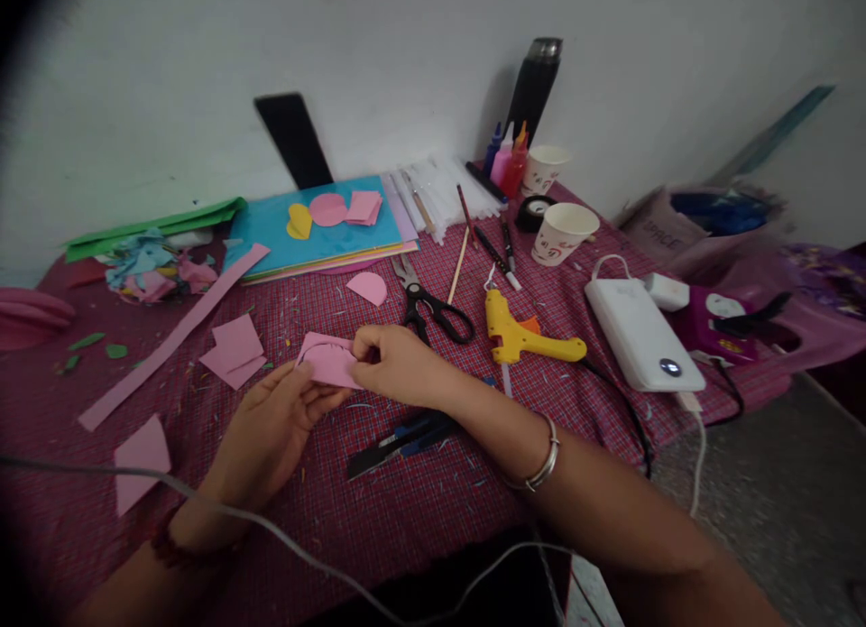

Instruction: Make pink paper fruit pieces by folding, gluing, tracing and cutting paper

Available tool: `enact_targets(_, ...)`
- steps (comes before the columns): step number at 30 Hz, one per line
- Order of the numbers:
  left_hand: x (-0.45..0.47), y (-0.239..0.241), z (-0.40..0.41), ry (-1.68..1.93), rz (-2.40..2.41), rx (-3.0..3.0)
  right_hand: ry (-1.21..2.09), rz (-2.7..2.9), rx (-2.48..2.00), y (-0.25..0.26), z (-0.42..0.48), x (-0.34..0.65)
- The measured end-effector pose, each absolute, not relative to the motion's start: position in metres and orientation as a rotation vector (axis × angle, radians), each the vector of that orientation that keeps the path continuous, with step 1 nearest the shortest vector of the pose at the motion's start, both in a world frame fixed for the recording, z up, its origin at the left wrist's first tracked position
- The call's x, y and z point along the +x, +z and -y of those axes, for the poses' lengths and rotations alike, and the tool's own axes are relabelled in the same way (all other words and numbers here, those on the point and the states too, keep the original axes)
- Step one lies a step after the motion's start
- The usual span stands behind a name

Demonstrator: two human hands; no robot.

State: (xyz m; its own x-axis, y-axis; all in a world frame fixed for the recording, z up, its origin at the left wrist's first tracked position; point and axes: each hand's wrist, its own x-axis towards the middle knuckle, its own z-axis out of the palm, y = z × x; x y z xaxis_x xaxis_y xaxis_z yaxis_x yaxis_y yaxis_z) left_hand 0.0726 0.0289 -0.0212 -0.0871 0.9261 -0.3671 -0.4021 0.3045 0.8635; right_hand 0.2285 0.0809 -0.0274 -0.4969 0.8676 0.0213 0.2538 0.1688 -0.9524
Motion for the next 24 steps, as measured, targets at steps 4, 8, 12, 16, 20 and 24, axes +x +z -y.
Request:
enact_targets(4, 0.0727, -0.0202, -0.0287, 1.230, -1.175, 0.585, 1.343, 1.860, -1.068, -0.0277, -0.0814, 0.2281)
enact_targets(8, 0.0729, -0.0194, -0.0287, 1.236, -1.166, 0.591, 1.341, 1.855, -1.062, -0.0285, -0.0815, 0.2278)
enact_targets(12, 0.0732, -0.0192, -0.0290, 1.230, -1.176, 0.595, 1.344, 1.850, -1.062, -0.0277, -0.0807, 0.2278)
enact_targets(16, 0.0737, -0.0210, -0.0285, 1.230, -1.198, 0.638, 1.330, 1.859, -1.103, -0.0271, -0.0807, 0.2275)
enact_targets(20, 0.0743, -0.0245, -0.0280, 1.233, -1.219, 0.704, 1.310, 1.854, -1.105, -0.0277, -0.0810, 0.2272)
enact_targets(24, 0.0738, -0.0271, -0.0281, 1.246, -1.240, 0.744, 1.297, 1.865, -1.099, -0.0270, -0.0801, 0.2273)
